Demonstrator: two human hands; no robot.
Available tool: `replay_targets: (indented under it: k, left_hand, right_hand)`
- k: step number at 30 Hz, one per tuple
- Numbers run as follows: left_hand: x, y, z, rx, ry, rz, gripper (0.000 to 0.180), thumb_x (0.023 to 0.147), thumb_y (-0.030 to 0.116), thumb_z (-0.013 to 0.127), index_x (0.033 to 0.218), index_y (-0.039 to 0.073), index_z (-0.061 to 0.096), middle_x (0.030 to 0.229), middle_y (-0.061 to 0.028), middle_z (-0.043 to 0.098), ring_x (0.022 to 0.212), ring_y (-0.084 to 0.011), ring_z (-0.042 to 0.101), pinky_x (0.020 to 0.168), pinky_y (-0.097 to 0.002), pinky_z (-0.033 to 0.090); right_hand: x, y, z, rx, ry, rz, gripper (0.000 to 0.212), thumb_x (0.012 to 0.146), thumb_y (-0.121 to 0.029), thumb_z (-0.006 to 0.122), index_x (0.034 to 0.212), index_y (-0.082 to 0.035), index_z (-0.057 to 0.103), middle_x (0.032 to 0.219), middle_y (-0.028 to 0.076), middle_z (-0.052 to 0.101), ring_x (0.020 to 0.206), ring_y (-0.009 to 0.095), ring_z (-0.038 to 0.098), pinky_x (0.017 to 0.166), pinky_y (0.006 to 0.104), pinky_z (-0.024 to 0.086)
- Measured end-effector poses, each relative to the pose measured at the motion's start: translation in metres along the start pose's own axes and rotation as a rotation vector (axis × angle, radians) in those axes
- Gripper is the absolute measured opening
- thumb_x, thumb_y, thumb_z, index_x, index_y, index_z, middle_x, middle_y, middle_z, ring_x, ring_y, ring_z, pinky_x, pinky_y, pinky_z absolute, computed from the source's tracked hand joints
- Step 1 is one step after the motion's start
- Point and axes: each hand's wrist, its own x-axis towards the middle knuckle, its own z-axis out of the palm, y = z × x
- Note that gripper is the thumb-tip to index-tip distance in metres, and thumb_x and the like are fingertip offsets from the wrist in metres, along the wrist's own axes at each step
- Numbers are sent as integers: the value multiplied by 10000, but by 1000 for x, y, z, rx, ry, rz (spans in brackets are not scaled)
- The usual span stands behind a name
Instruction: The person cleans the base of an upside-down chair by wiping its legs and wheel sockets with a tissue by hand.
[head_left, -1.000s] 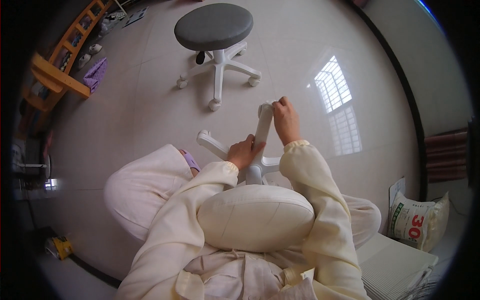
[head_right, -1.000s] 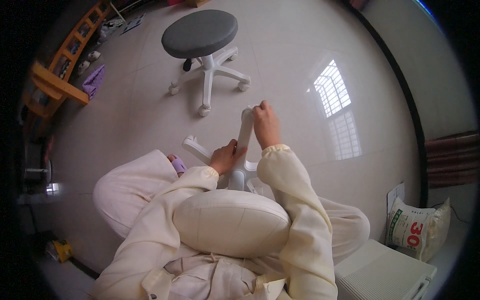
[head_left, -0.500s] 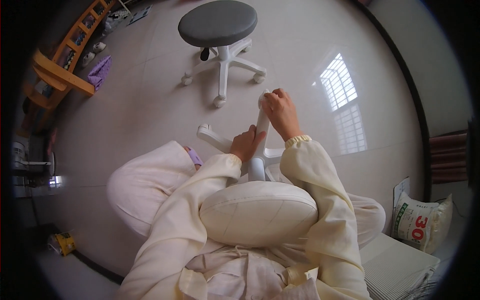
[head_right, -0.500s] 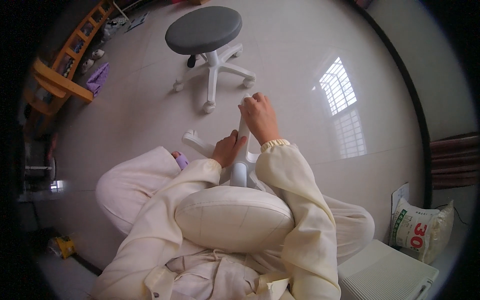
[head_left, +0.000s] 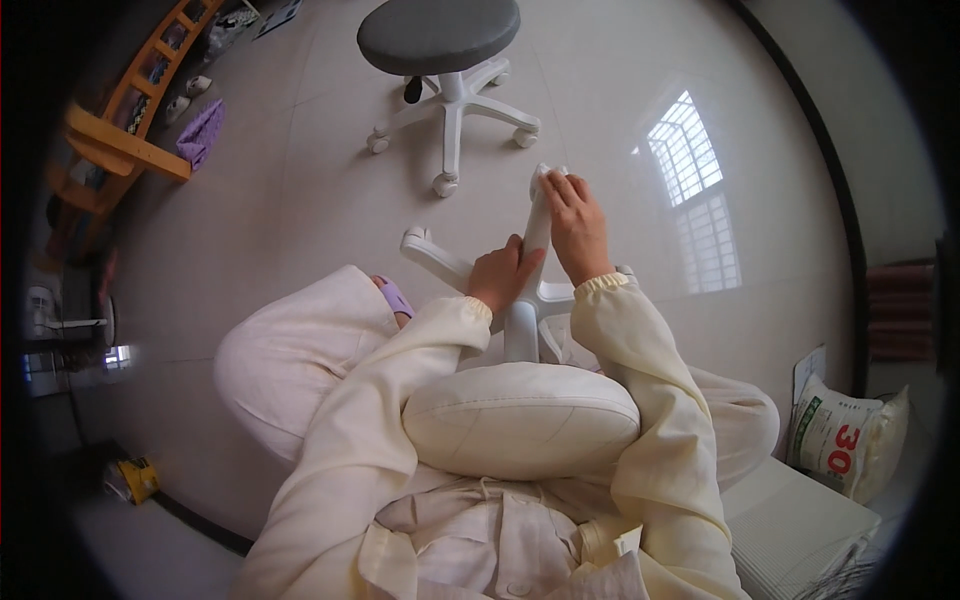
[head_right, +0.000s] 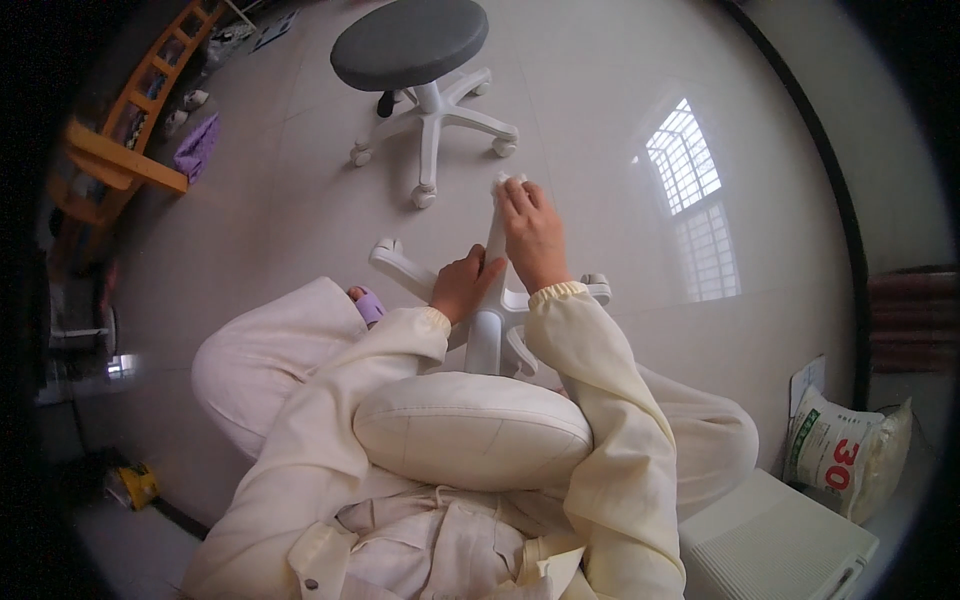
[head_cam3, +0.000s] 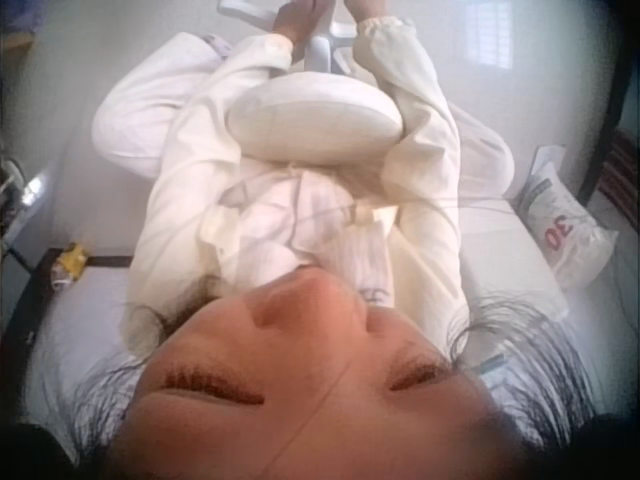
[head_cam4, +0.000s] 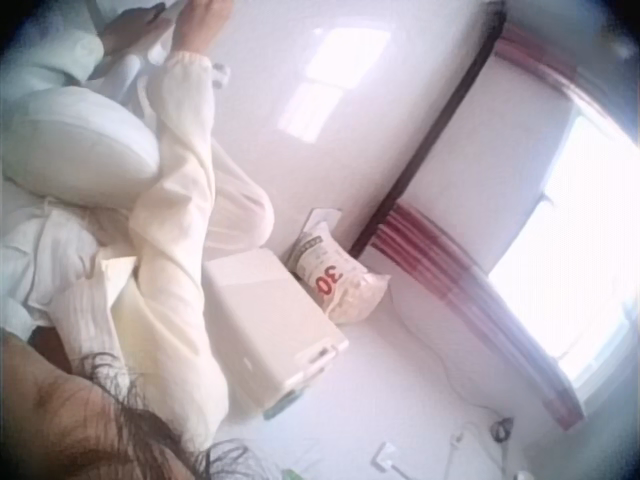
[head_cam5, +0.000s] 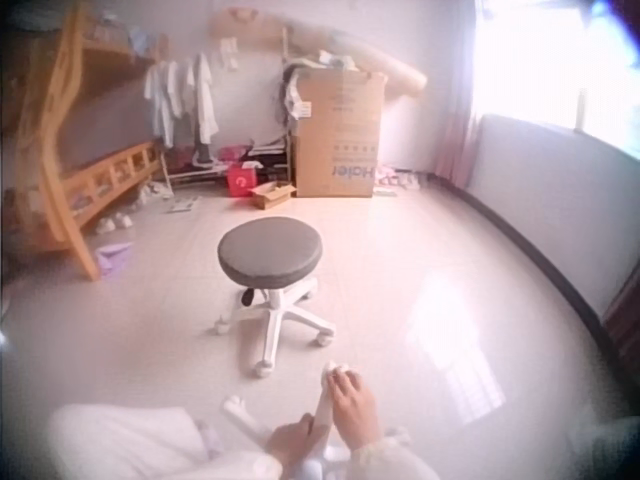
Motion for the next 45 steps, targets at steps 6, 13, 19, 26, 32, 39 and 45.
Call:
replay_targets:
  k: [6, 13, 19, 26, 32, 39, 45]
  left_hand:
    - [-7, -2, 7, 38, 46, -17, 478, 927, 507, 391, 950, 41, 498, 782, -174, 654, 745, -373, 628, 694, -468, 484]
    - [-6, -12, 10, -13, 63, -1, 422, 922, 472, 419, 951, 54, 472, 788, -201, 630, 742, -408, 603, 663, -502, 458]
    - [-10, -12, 10, 16, 99, 45, 415, 919, 473, 426, 964, 64, 480, 770, -175, 632, 731, -383, 610, 646, -490, 458]
    - [-10, -7, 5, -46, -6, -15, 506, 914, 549, 393, 957, 60, 516, 757, -139, 641, 717, -350, 623, 675, -456, 478]
    - [-12, -3, 3, -44, 16, -12, 471, 912, 516, 431, 943, 58, 532, 755, -125, 640, 718, -340, 628, 678, -444, 480]
    - [-11, -2, 1, -69, 4, -19, 442, 902, 493, 464, 969, 62, 540, 760, -117, 641, 716, -328, 629, 688, -424, 485]
    - [-11, -2, -1, -62, -3, -36, 452, 894, 504, 471, 954, 63, 547, 760, -108, 644, 710, -318, 632, 685, -417, 488]
  right_hand:
    - [-12, 2, 1, -49, -21, -171, 377, 737, -42, 568, 1106, 29, 591, 1168, 85, 548, 1070, 231, 525, 866, 309, 485]
    - [-37, -7, 3, 56, -73, -363, 344, 718, -55, 605, 1051, 34, 612, 1181, 91, 561, 1117, 232, 515, 885, 354, 472]
    - [-19, -8, -1, 128, -82, -201, 318, 734, -73, 578, 1031, 29, 627, 1114, 75, 566, 1112, 234, 502, 894, 339, 470]
    - [-24, -1, -6, 116, -23, -10, 322, 739, 30, 572, 1054, -7, 626, 1194, 54, 566, 1051, 237, 555, 814, 332, 513]
    - [-39, 10, -3, 446, -236, 570, 225, 768, 46, 549, 954, -41, 640, 1047, 104, 636, 887, 283, 613, 740, 352, 503]
    - [3, 11, -6, 437, 88, 447, 261, 777, 30, 531, 1006, -57, 621, 1021, 112, 634, 904, 300, 602, 770, 374, 493]
    - [-4, 9, 8, 227, -82, 205, 327, 757, 35, 528, 1068, -40, 595, 1137, 116, 601, 1031, 307, 552, 846, 369, 485]
